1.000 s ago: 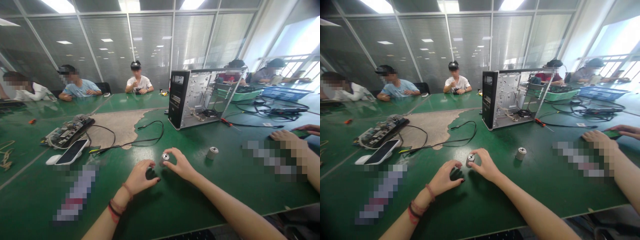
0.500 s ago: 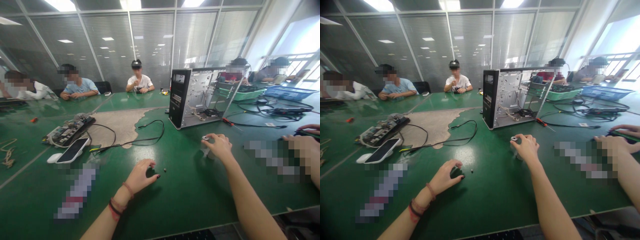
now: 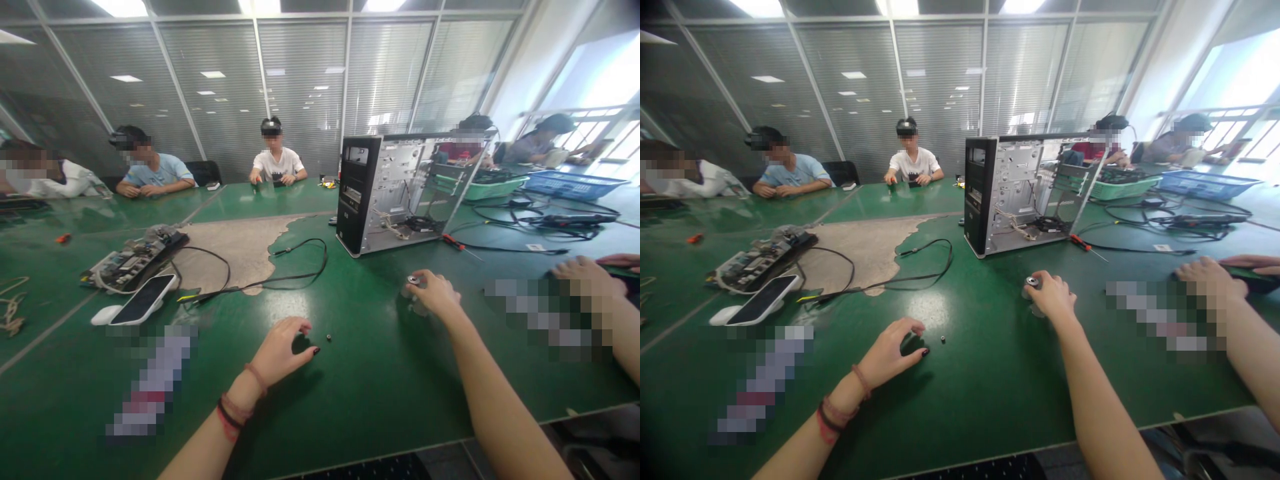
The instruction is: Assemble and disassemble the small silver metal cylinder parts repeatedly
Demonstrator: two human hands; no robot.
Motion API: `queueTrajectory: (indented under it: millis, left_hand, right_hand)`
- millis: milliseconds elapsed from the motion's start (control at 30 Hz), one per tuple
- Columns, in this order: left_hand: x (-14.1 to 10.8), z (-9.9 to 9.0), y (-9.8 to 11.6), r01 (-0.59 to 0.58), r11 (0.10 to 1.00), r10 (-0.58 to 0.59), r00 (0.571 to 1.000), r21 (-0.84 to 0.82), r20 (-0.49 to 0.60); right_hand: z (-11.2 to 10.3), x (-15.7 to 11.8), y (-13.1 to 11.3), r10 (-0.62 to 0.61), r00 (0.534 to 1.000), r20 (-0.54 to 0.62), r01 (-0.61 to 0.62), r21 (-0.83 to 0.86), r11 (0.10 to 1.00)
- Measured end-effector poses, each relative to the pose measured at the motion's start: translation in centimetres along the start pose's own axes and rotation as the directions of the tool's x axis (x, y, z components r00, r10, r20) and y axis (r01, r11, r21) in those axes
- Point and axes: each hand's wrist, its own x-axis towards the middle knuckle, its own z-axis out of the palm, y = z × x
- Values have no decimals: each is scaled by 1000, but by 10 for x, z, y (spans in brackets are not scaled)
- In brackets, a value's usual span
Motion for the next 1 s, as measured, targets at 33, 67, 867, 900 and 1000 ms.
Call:
queueTrajectory:
  millis: [33, 67, 867, 900, 1000]
  left_hand:
    - [0, 0, 0, 2, 1000, -2, 1000, 0, 0]
    - [0, 0, 0, 3, 1000, -3, 1000, 0, 0]
    - [0, 2, -2, -24, 999, 24, 1000, 30, 1]
    - [0, 2, -3, -24, 999, 24, 1000, 32, 2]
    - [0, 3, -3, -24, 999, 24, 1000, 41, 2]
  right_hand:
    - [-3, -3, -8, -11, 998, -55, 11, -5, 1000]
    - [-5, -6, -18, -37, 992, -117, 37, -3, 999]
    - [-3, -72, -120, -733, 676, 80, 605, 508, 613]
    - [-8, -62, -111, -686, 727, 28, 585, 498, 640]
    - [-23, -31, -78, -495, 860, -129, 498, 429, 754]
